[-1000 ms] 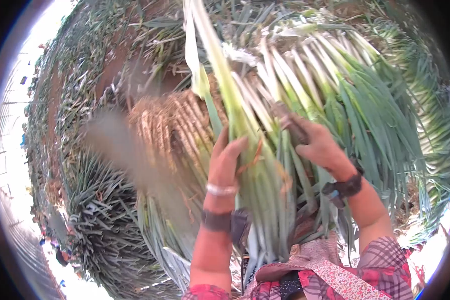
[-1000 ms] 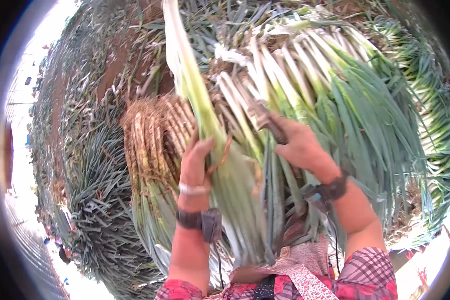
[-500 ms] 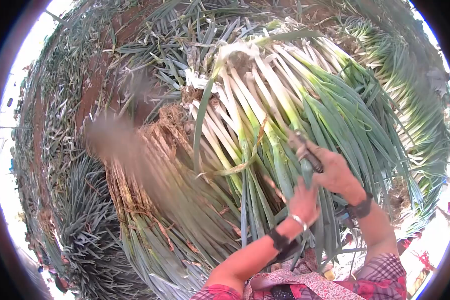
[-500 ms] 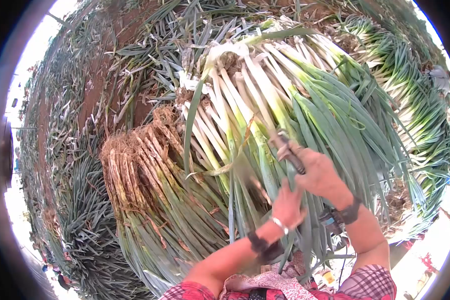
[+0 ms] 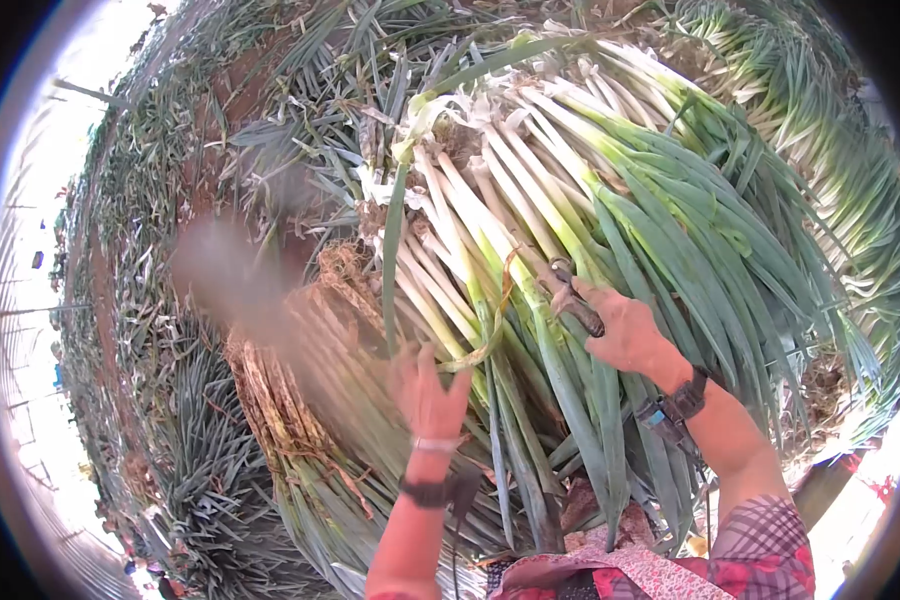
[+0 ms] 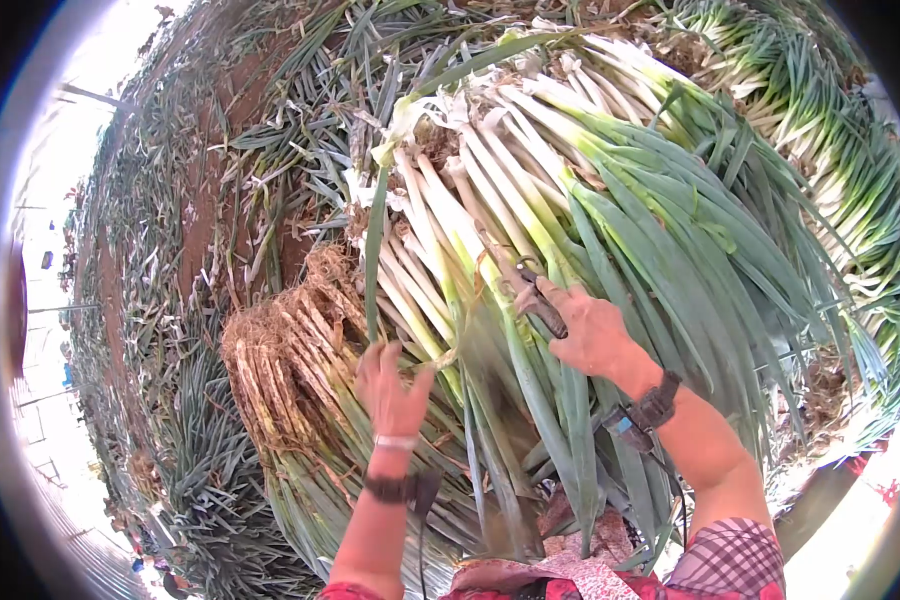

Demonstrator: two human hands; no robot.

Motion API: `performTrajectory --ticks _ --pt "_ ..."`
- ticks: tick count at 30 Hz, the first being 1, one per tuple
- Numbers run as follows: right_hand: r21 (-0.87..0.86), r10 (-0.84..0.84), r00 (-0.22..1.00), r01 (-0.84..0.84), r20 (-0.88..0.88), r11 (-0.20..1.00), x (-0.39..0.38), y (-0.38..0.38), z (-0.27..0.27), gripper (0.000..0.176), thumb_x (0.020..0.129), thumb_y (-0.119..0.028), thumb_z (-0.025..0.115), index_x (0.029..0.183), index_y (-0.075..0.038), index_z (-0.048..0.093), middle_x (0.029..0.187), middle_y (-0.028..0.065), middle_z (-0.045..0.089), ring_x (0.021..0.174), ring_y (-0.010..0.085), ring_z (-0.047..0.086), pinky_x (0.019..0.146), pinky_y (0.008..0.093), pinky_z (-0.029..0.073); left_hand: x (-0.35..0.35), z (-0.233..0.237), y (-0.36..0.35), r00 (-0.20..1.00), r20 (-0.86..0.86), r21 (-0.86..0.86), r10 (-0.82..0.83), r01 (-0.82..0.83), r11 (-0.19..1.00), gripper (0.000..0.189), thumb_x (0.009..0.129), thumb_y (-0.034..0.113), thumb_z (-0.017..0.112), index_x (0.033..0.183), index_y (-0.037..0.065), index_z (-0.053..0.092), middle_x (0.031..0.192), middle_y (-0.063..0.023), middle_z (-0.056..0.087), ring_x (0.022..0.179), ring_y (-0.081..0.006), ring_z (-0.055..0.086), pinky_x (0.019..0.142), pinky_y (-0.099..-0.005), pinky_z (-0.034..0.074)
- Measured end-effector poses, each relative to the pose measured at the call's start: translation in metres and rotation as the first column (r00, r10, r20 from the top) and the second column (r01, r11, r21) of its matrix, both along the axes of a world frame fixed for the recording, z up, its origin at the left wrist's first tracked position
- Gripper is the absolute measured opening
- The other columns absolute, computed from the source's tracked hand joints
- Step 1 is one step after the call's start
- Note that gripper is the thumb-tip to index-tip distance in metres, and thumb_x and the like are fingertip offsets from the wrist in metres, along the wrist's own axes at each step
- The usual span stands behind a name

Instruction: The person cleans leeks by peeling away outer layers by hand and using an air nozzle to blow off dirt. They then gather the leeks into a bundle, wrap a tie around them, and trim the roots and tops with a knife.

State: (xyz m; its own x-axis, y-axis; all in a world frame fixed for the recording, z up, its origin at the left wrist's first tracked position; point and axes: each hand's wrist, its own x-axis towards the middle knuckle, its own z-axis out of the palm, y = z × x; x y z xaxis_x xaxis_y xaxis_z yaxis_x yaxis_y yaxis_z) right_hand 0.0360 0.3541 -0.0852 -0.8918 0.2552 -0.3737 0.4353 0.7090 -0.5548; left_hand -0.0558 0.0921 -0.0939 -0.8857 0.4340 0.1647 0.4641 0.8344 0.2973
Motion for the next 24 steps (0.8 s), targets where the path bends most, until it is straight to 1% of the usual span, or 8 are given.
performTrajectory --ticks 2,6,10,11,12,14,16,24 --pt "-0.031 -0.001 1.0 0.0 -0.015 1.0 0.002 -0.001 -0.007 0.077 0.063 -0.015 0.06 0.137 -0.012 0.038 0.105 0.0204 0.057 0.09 0.0367 0.059 0.082 0.0409 0.048 -0.023 -0.029 0.044 0.946 0.314 0.203 0.084 -0.154 0.967 0.048 0.069 0.03 0.072 0.103 -0.001 0.059 0.095 -0.0173 0.06 0.099 -0.0325 0.054 0.087 -0.0392 0.04" --pt "-0.047 -0.008 0.999 0.007 -0.031 0.999 0.003 0.002 -0.012 0.077 0.063 -0.014 0.06 0.137 -0.011 0.038 0.106 0.0194 0.058 0.091 0.0371 0.058 0.082 0.0414 0.048 -0.035 -0.103 0.139 0.626 0.76 0.084 0.175 -0.361 0.929 0.048 0.069 0.035 0.071 0.093 -0.004 0.058 0.091 -0.0246 0.062 0.086 -0.0395 0.06 0.075 -0.0421 0.048" --pt "-0.043 -0.059 0.993 0.054 -0.105 0.998 0.012 0.011 -0.023 0.077 0.063 -0.013 0.06 0.136 -0.01 0.038 0.107 0.0175 0.059 0.092 0.0375 0.058 0.082 0.042 0.048 -0.03 -0.13 0.14 0.628 0.756 0.109 0.182 -0.396 0.912 0.038 0.071 0.026 0.067 0.092 -0.003 0.057 0.08 -0.0196 0.063 0.074 -0.0367 0.061 0.067 -0.0402 0.05" --pt "-0.029 -0.074 0.99 0.071 -0.123 0.997 0.012 0.012 -0.024 0.076 0.063 -0.013 0.06 0.136 -0.011 0.038 0.108 0.0169 0.059 0.092 0.0373 0.058 0.081 0.0424 0.048 -0.031 -0.13 0.12 0.427 0.902 0.321 -0.064 -0.564 0.761 0.034 0.072 0.021 0.065 0.095 -0.002 0.056 0.078 -0.0168 0.062 0.07 -0.0326 0.061 0.063 -0.0382 0.05" --pt "-0.039 -0.079 0.988 0.074 -0.13 0.996 0.013 0.012 -0.025 0.076 0.063 -0.013 0.06 0.136 -0.011 0.038 0.108 0.0169 0.059 0.092 0.0373 0.058 0.081 0.0424 0.048 -0.029 -0.127 0.101 0.246 0.9 0.414 -0.361 -0.741 0.528 0.032 0.073 0.016 0.062 0.099 -0.002 0.055 0.077 -0.014 0.061 0.066 -0.0285 0.061 0.06 -0.0362 0.05" --pt "0.024 -0.083 0.994 0.085 -0.075 0.996 0.015 0.008 -0.029 0.076 0.063 -0.012 0.061 0.136 -0.014 0.039 0.105 0.0169 0.058 0.088 0.037 0.059 0.078 0.0438 0.048 -0.017 -0.066 0.081 0.206 0.882 0.394 -0.424 -0.816 0.423 0.035 0.075 0.009 0.056 0.109 -0.001 0.049 0.073 -0.0095 0.057 0.06 -0.0216 0.059 0.054 -0.0327 0.05" --pt "0.03 -0.076 0.996 0.077 -0.043 0.997 0.014 0.002 -0.036 0.076 0.064 -0.012 0.062 0.136 -0.015 0.039 0.104 0.0166 0.058 0.086 0.0368 0.06 0.076 0.0443 0.049 -0.005 -0.039 0.05 0.135 0.853 0.392 -0.504 -0.803 0.449 0.043 0.076 0.007 0.053 0.117 0.001 0.041 0.075 -0.0097 0.055 0.058 -0.0226 0.058 0.053 -0.0329 0.049" --pt "0.141 -0.013 0.994 0.028 -0.107 0.99 0.022 -0.022 -0.011 0.076 0.062 -0.013 0.064 0.135 -0.016 0.04 0.096 0.0148 0.056 0.078 0.0363 0.06 0.07 0.0441 0.049 0.039 0.027 -0.042 0.197 0.753 0.505 -0.628 -0.784 0.36 0.042 0.073 0.014 0.059 0.111 0.003 0.049 0.071 -0.0097 0.052 0.055 -0.022 0.053 0.051 -0.0312 0.045"
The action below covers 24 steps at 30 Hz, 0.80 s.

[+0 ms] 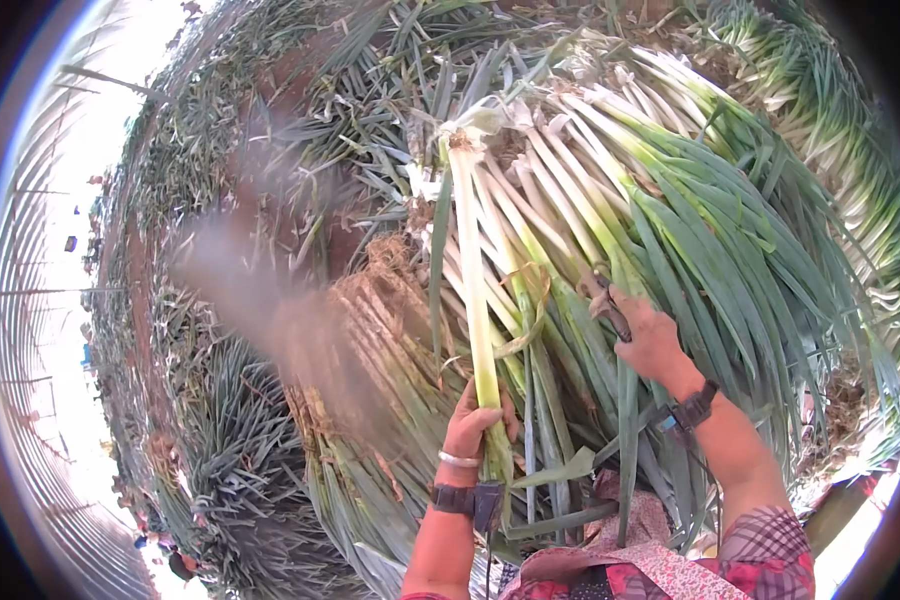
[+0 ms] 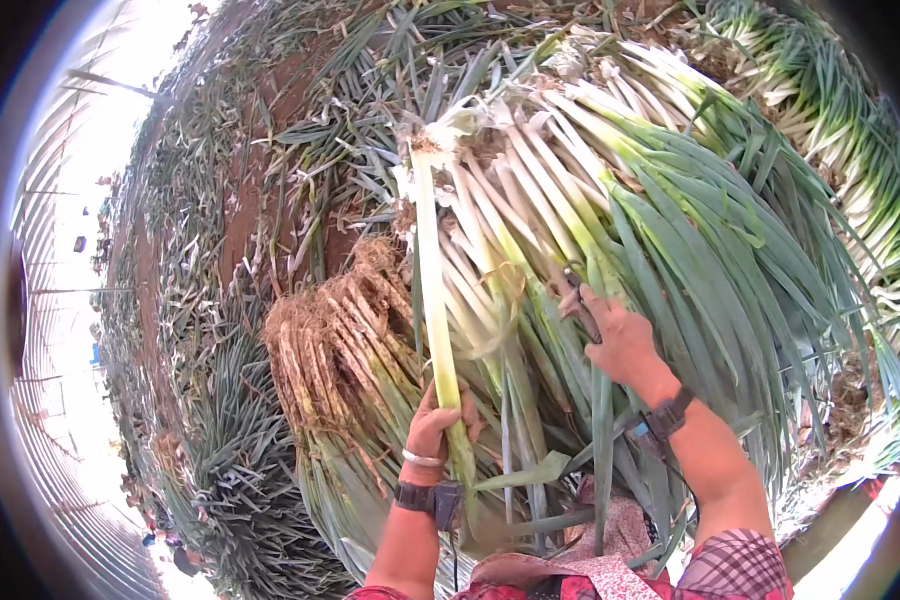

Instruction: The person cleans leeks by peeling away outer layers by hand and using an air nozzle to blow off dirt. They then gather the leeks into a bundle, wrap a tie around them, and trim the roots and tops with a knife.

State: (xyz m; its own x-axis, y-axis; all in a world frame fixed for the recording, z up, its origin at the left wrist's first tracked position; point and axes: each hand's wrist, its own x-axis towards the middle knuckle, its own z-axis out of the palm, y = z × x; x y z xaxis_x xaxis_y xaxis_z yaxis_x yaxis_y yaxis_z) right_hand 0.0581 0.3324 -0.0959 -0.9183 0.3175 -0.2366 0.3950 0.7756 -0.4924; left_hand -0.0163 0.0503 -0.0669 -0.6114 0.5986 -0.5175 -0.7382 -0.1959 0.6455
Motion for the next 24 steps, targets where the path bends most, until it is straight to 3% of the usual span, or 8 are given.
performTrajectory --ticks 6,9,14,16,17,19,21,24 --pt "-0.122 0.208 0.969 -0.193 0.133 0.974 0.045 -0.049 0.018 0.078 0.06 -0.012 0.066 0.133 -0.015 0.041 0.091 0.014 0.055 0.075 0.0351 0.059 0.067 0.0437 0.049 0.034 0.051 -0.083 0.958 -0.162 -0.214 0.238 -0.27 0.939 0.045 0.069 0.017 0.059 0.11 0.001 0.05 0.069 -0.0089 0.051 0.056 -0.0204 0.052 0.051 -0.03 0.044" --pt "-0.139 0.237 0.964 -0.219 0.124 0.966 0.069 -0.061 0.014 0.078 0.059 -0.012 0.067 0.133 -0.015 0.042 0.089 0.0129 0.055 0.077 0.033 0.059 0.066 0.0425 0.049 0.061 0.067 -0.17 0.875 -0.239 -0.558 0.42 -0.478 0.678 0.043 0.07 0.019 0.059 0.109 0.002 0.049 0.07 -0.0081 0.051 0.058 -0.0192 0.052 0.052 -0.0296 0.045" --pt "-0.2 0.196 0.975 -0.174 0.099 0.964 0.079 -0.059 0.022 0.078 0.059 -0.012 0.068 0.133 -0.014 0.043 0.087 0.0124 0.054 0.078 0.0321 0.059 0.065 0.0417 0.048 0.055 0.066 -0.312 0.609 -0.562 -0.625 0.561 -0.756 0.194 0.018 0.075 0.018 0.055 0.087 0.005 0.05 0.072 -0.0073 0.05 0.062 -0.0216 0.054 0.059 -0.0336 0.049" --pt "-0.234 0.196 0.981 -0.19 0.004 0.954 0.086 -0.057 0.025 0.078 0.058 -0.012 0.068 0.132 -0.014 0.043 0.086 0.0122 0.053 0.076 0.0317 0.058 0.065 0.0422 0.048 0.012 0.066 -0.36 0.697 -0.537 -0.755 0.475 -0.649 0.099 0.023 0.086 0.024 0.05 0.099 0.006 0.048 0.077 -0.0065 0.054 0.068 -0.0216 0.055 0.066 -0.0327 0.048" --pt "-0.249 0.193 0.981 -0.184 0.011 0.951 0.092 -0.057 0.026 0.078 0.058 -0.012 0.068 0.132 -0.014 0.043 0.086 0.0122 0.053 0.076 0.0317 0.058 0.065 0.0422 0.048 -0.02 0.077 -0.371 0.852 -0.45 -0.874 0.268 -0.482 0.065 0.032 0.089 0.033 0.046 0.105 0.006 0.049 0.088 -0.0079 0.057 0.077 -0.0226 0.055 0.072 -0.0352 0.046" --pt "-0.271 0.199 0.98 -0.195 -0.013 0.943 0.101 -0.059 0.026 0.079 0.058 -0.012 0.068 0.132 -0.014 0.043 0.084 0.0122 0.052 0.075 0.0313 0.057 0.065 0.043 0.047 -0.125 0.079 -0.403 0.887 -0.463 -0.879 0.006 -0.459 0.129 0.045 0.091 0.042 0.043 0.116 0.005 0.048 0.101 -0.0104 0.057 0.088 -0.0241 0.054 0.081 -0.0379 0.045" --pt "-0.292 0.21 0.978 -0.197 0.013 0.936 0.109 -0.062 0.029 0.078 0.058 -0.013 0.068 0.132 -0.014 0.043 0.084 0.0123 0.052 0.075 0.0314 0.057 0.065 0.0432 0.046 -0.273 0.117 -0.314 0.755 -0.492 -0.853 -0.434 -0.518 0.066 0.045 0.09 0.041 0.045 0.117 0.005 0.048 0.103 -0.0119 0.057 0.09 -0.0253 0.055 0.081 -0.0378 0.046" --pt "-0.299 0.238 0.971 -0.226 0.004 0.927 0.113 -0.065 0.03 0.079 0.057 -0.013 0.068 0.132 -0.014 0.044 0.083 0.0124 0.051 0.074 0.032 0.056 0.064 0.0433 0.046 -0.432 0.204 -0.112 0.423 -0.565 -0.764 -0.708 -0.592 0.256 0.045 0.089 0.039 0.048 0.119 0.005 0.047 0.105 -0.0141 0.057 0.092 -0.0271 0.056 0.08 -0.0378 0.048"
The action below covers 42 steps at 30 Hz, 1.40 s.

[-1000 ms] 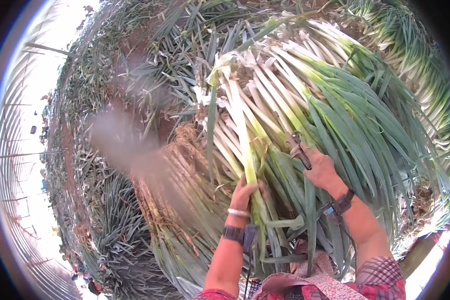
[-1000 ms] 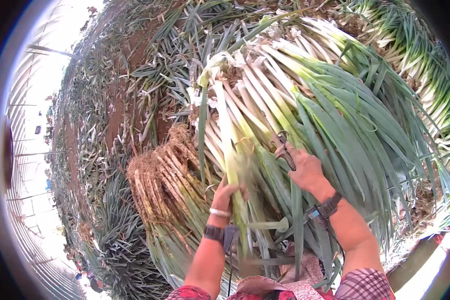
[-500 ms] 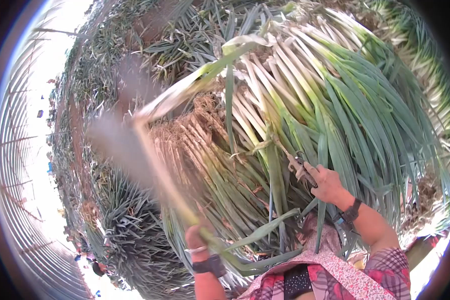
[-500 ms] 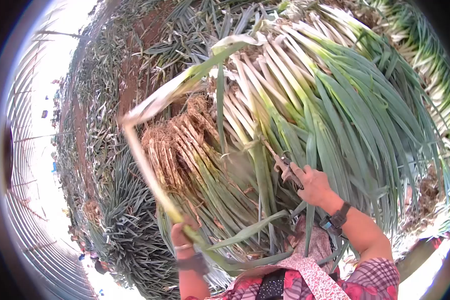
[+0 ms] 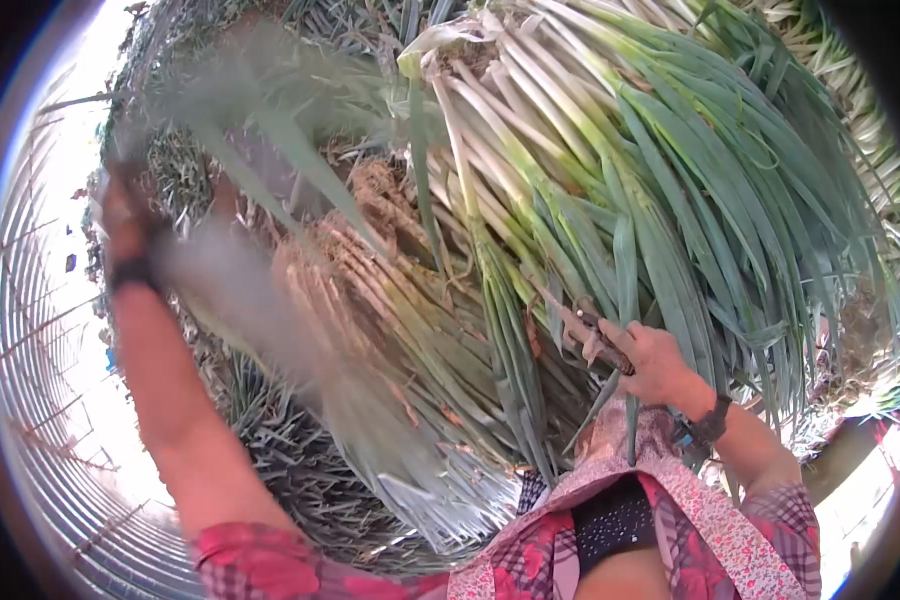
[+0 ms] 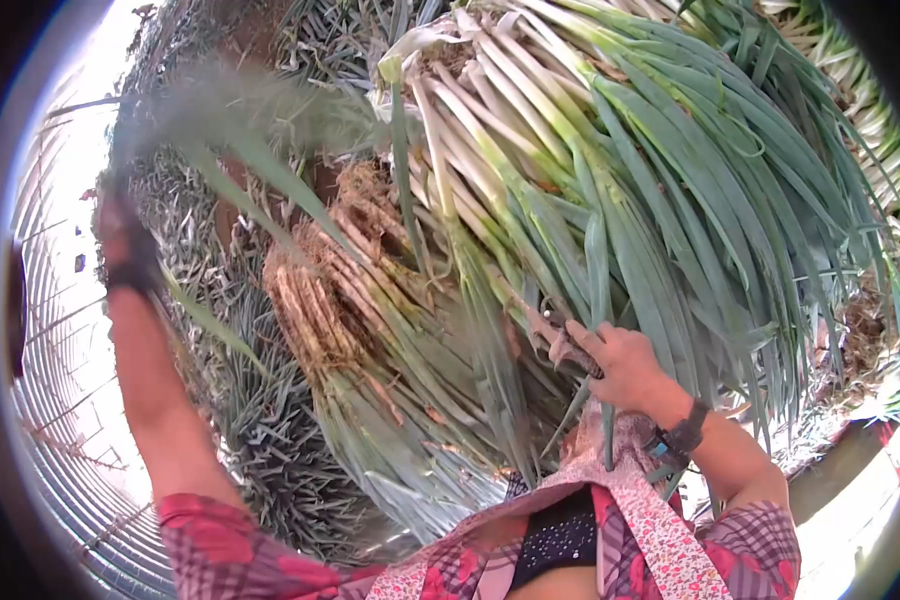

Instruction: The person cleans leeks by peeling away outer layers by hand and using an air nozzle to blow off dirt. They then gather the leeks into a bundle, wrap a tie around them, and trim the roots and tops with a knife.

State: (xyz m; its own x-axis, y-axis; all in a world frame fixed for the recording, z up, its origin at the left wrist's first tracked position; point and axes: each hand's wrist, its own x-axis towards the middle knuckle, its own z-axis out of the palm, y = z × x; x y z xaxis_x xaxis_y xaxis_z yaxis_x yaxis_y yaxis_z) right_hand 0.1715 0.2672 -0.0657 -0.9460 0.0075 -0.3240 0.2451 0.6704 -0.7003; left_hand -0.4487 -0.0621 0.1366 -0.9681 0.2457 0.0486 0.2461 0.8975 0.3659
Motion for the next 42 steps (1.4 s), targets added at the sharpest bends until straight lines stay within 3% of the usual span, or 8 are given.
performTrajectory --ticks 4,9,14,26,30,35,38,42 --pt "-0.023 -0.061 0.998 0.061 0.008 0.998 -0.009 0.002 0.005 0.082 0.054 -0.01 0.069 0.132 -0.014 0.043 0.083 0.0122 0.051 0.073 0.0333 0.055 0.062 0.043 0.045 -0.039 -0.015 0.174 0.945 -0.128 -0.081 -0.302 0.293 0.953 0.046 0.088 0.036 0.052 0.122 0.005 0.047 0.108 -0.0171 0.057 0.096 -0.0296 0.057 0.079 -0.0378 0.05" --pt "-0.028 -0.066 0.998 0.066 -0.021 0.997 -0.019 0.007 0.007 0.085 0.053 -0.009 0.07 0.132 -0.014 0.042 0.082 0.012 0.051 0.073 0.0335 0.055 0.061 0.043 0.045 0.106 -0.353 0.152 0.84 0.317 -0.07 -0.44 0.483 0.873 0.049 0.087 0.033 0.057 0.125 0.005 0.046 0.112 -0.0208 0.058 0.101 -0.0326 0.059 0.079 -0.0378 0.053" --pt "-0.042 -0.073 0.997 0.073 0.007 0.996 -0.03 0.012 0.006 0.085 0.053 -0.009 0.07 0.133 -0.014 0.042 0.081 0.0123 0.05 0.072 0.033 0.054 0.061 0.043 0.045 0.345 -0.399 0.144 0.698 0.711 0.185 0.082 -0.299 0.936 0.061 0.064 0.025 0.077 0.112 -0.005 0.053 0.104 -0.0202 0.062 0.093 -0.0313 0.062 0.081 -0.0367 0.049" --pt "0.014 -0.376 0.904 0.387 -0.204 0.922 -0.097 0.071 0.068 0.074 0.063 0.006 0.055 0.135 -0.004 0.04 0.109 0.0147 0.06 0.092 0.021 0.06 0.082 0.0292 0.047 0.433 -0.277 0.361 0.626 0.772 0.611 -0.106 -0.686 0.394 0.046 0.085 0.031 0.059 0.111 -0.005 0.049 0.095 -0.0243 0.058 0.089 -0.0315 0.056 0.08 -0.0356 0.043" --pt "0.012 -0.307 0.951 0.308 -0.046 0.951 -0.121 0.073 0.077 0.072 0.066 0.009 0.054 0.135 -0.006 0.039 0.115 0.0184 0.057 0.101 0.0257 0.06 0.085 0.0291 0.045 0.478 -0.296 0.342 0.916 0.358 0.512 -0.18 -0.032 0.858 0.04 0.08 0.02 0.057 0.113 0.0 0.052 0.105 -0.0199 0.053 0.107 -0.034 0.048 0.091 -0.0417 0.04" --pt "0.081 0.216 0.969 -0.227 0.122 0.971 -0.116 0.006 0.031 0.075 0.065 -0.012 0.063 0.136 -0.01 0.038 0.098 0.0163 0.057 0.085 0.0344 0.059 0.074 0.0409 0.048 0.534 -0.273 0.209 0.904 0.141 0.522 -0.404 0.279 0.806 0.042 0.072 0.017 0.06 0.112 0.003 0.054 0.108 -0.0182 0.053 0.111 -0.0375 0.045 0.095 -0.0462 0.035" --pt "0.025 0.433 0.881 -0.445 0.192 0.895 -0.113 -0.055 0.003 0.076 0.066 -0.016 0.064 0.136 -0.01 0.036 0.094 0.0163 0.055 0.081 0.0337 0.058 0.068 0.0421 0.048 0.548 -0.28 0.1 0.855 0.47 0.373 -0.219 0.033 0.927 0.033 0.069 0.014 0.063 0.099 0.002 0.057 0.08 -0.0174 0.056 0.086 -0.0375 0.055 0.077 -0.0476 0.042" --pt "-0.061 0.586 0.784 -0.587 0.206 0.807 -0.109 -0.134 -0.035 0.072 0.067 -0.015 0.062 0.135 -0.008 0.037 0.092 0.0191 0.055 0.079 0.0359 0.059 0.067 0.0445 0.047 0.535 -0.321 -0.031 0.933 0.042 0.099 0.356 -0.359 0.928 0.029 0.074 0.015 0.064 0.097 0.0 0.057 0.089 -0.0178 0.057 0.087 -0.0344 0.054 0.078 -0.0418 0.043"
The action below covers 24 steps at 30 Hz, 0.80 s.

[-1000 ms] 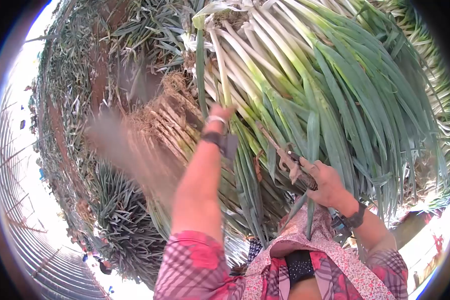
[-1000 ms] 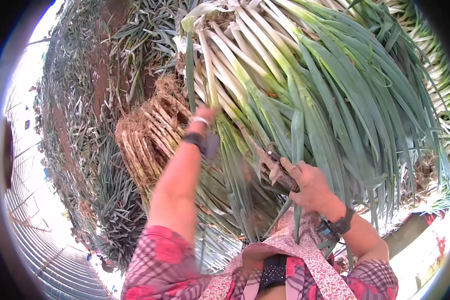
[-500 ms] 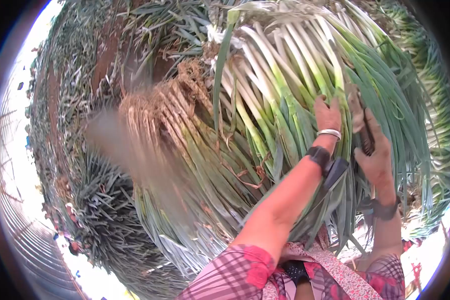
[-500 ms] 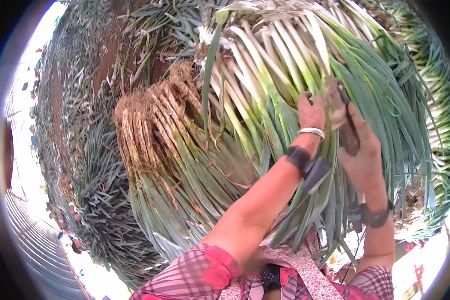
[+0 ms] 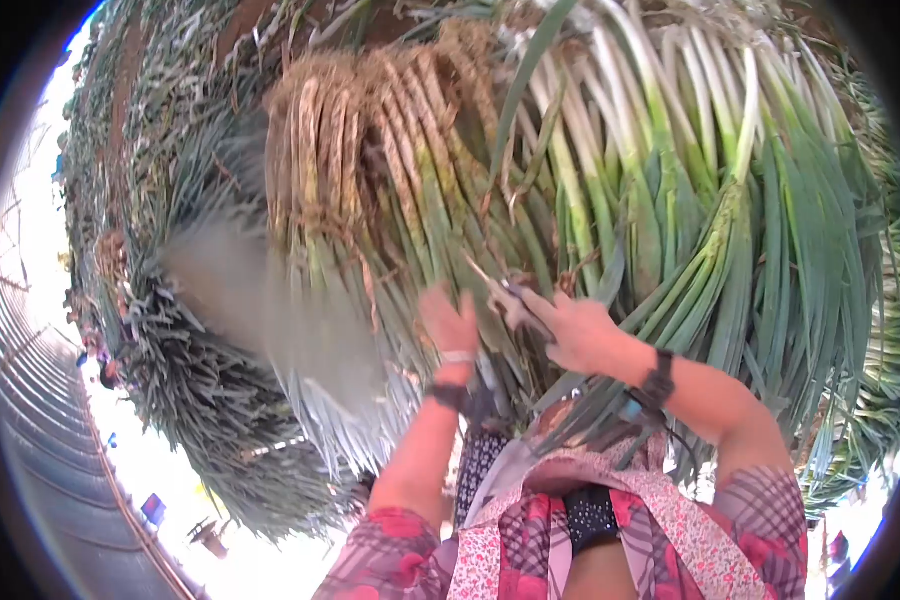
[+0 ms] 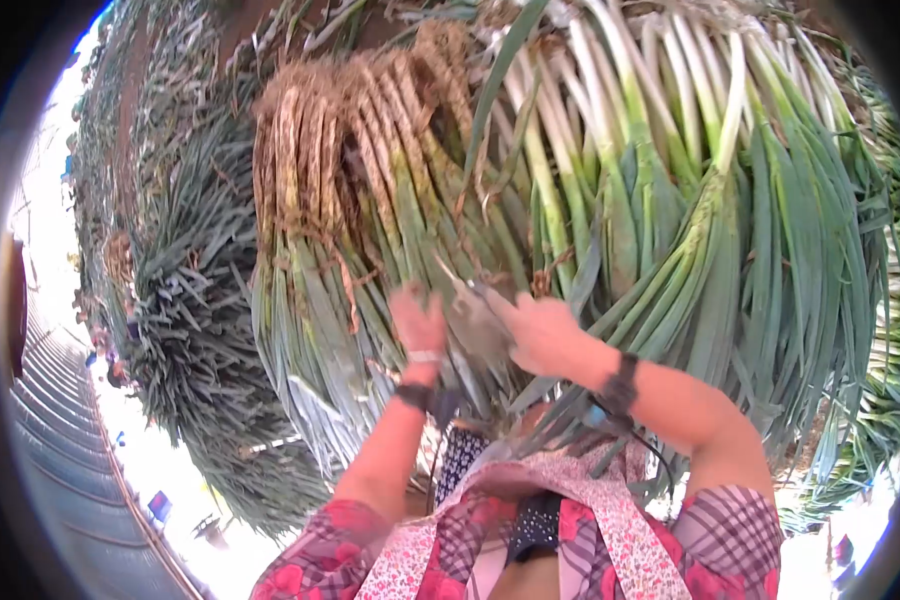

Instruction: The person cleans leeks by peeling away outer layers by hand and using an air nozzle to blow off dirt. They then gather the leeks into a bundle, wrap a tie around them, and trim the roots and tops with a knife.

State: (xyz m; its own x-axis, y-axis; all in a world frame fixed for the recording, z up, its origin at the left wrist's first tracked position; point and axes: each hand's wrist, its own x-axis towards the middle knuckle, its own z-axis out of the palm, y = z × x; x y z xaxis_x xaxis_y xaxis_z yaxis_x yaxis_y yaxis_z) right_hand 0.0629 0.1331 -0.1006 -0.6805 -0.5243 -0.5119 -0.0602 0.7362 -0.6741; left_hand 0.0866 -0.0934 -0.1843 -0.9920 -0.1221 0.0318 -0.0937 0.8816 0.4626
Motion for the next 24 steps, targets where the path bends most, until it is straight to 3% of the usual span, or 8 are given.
performTrajectory --ticks 4,6,10,12,15,17,20,24 --pt "0.017 -0.158 0.967 0.165 -0.199 0.986 -0.041 -0.05 -0.041 0.065 0.073 -0.016 0.058 0.133 -0.007 0.037 0.093 0.0199 0.056 0.077 0.0378 0.059 0.066 0.0457 0.047 -0.043 -0.046 -0.04 0.969 0.156 0.107 0.19 -0.208 0.972 0.038 0.072 0.021 0.067 0.101 -0.001 0.057 0.098 -0.0185 0.056 0.094 -0.0343 0.053 0.082 -0.0411 0.043" --pt "-0.025 -0.322 0.879 0.334 -0.351 0.942 -0.057 -0.057 -0.052 0.066 0.073 -0.017 0.058 0.134 -0.008 0.037 0.094 0.0193 0.056 0.078 0.0367 0.06 0.068 0.0449 0.048 -0.062 -0.046 -0.028 0.973 0.185 -0.117 0.138 -0.118 0.986 0.049 0.067 0.028 0.07 0.105 0.0 0.057 0.099 -0.0197 0.057 0.093 -0.0363 0.054 0.081 -0.0421 0.044" --pt "0.164 -0.119 0.987 0.136 -0.108 0.977 -0.03 -0.065 -0.017 0.069 0.07 -0.016 0.06 0.135 -0.009 0.037 0.095 0.0184 0.056 0.081 0.0353 0.06 0.069 0.0435 0.048 -0.083 -0.047 -0.023 0.9 0.371 -0.241 0.23 -0.146 0.959 0.043 0.066 0.027 0.069 0.097 -0.001 0.059 0.098 -0.0211 0.057 0.096 -0.0384 0.055 0.082 -0.0428 0.045" --pt "0.145 -0.085 0.996 0.086 -0.015 0.986 -0.018 -0.06 -0.012 0.072 0.067 -0.014 0.06 0.135 -0.01 0.037 0.096 0.018 0.056 0.082 0.0345 0.06 0.07 0.0431 0.048 -0.087 -0.052 -0.041 0.874 0.458 -0.058 0.161 -0.152 0.987 0.041 0.061 0.029 0.07 0.09 0.0 0.064 0.089 -0.0225 0.062 0.084 -0.0413 0.057 0.076 -0.0452 0.046" --pt "0.107 -0.139 0.986 0.149 -0.093 0.983 -0.003 -0.059 -0.011 0.072 0.066 -0.013 0.061 0.135 -0.009 0.038 0.094 0.0167 0.056 0.082 0.0349 0.06 0.07 0.0433 0.048 -0.076 -0.068 -0.063 0.892 0.423 0.218 0.161 -0.273 0.937 0.036 0.066 0.024 0.07 0.086 -0.005 0.065 0.083 -0.0161 0.065 0.07 -0.0294 0.06 0.068 -0.0392 0.047" --pt "0.095 -0.141 0.983 0.153 -0.12 0.984 -0.002 -0.061 -0.011 0.072 0.066 -0.013 0.061 0.134 -0.009 0.038 0.094 0.0162 0.056 0.081 0.035 0.06 0.07 0.0434 0.048 -0.076 -0.058 -0.073 0.785 0.604 0.506 0.141 -0.514 0.692 0.033 0.073 0.021 0.069 0.092 -0.005 0.064 0.076 -0.0037 0.062 0.06 -0.0116 0.054 0.055 -0.0262 0.043" --pt "0.057 -0.125 0.981 0.134 -0.146 0.989 -0.003 -0.063 -0.016 0.072 0.066 -0.012 0.061 0.134 -0.009 0.039 0.093 0.0157 0.056 0.08 0.0351 0.059 0.069 0.0434 0.048 -0.059 -0.03 -0.089 0.628 0.777 0.586 -0.039 -0.7 0.408 0.026 0.074 0.016 0.068 0.093 -0.001 0.064 0.072 0.0006 0.058 0.055 -0.0096 0.051 0.048 -0.0212 0.036" --pt "0.053 -0.182 0.96 0.197 -0.215 0.979 -0.031 -0.067 -0.043 0.071 0.066 -0.011 0.061 0.133 -0.01 0.039 0.09 0.0158 0.056 0.078 0.0352 0.059 0.069 0.0434 0.049 -0.016 -0.049 -0.119 0.505 0.859 0.452 -0.086 -0.667 0.593 0.025 0.072 0.014 0.068 0.092 0.0 0.064 0.072 -0.0016 0.061 0.054 -0.0117 0.052 0.049 -0.0248 0.039"
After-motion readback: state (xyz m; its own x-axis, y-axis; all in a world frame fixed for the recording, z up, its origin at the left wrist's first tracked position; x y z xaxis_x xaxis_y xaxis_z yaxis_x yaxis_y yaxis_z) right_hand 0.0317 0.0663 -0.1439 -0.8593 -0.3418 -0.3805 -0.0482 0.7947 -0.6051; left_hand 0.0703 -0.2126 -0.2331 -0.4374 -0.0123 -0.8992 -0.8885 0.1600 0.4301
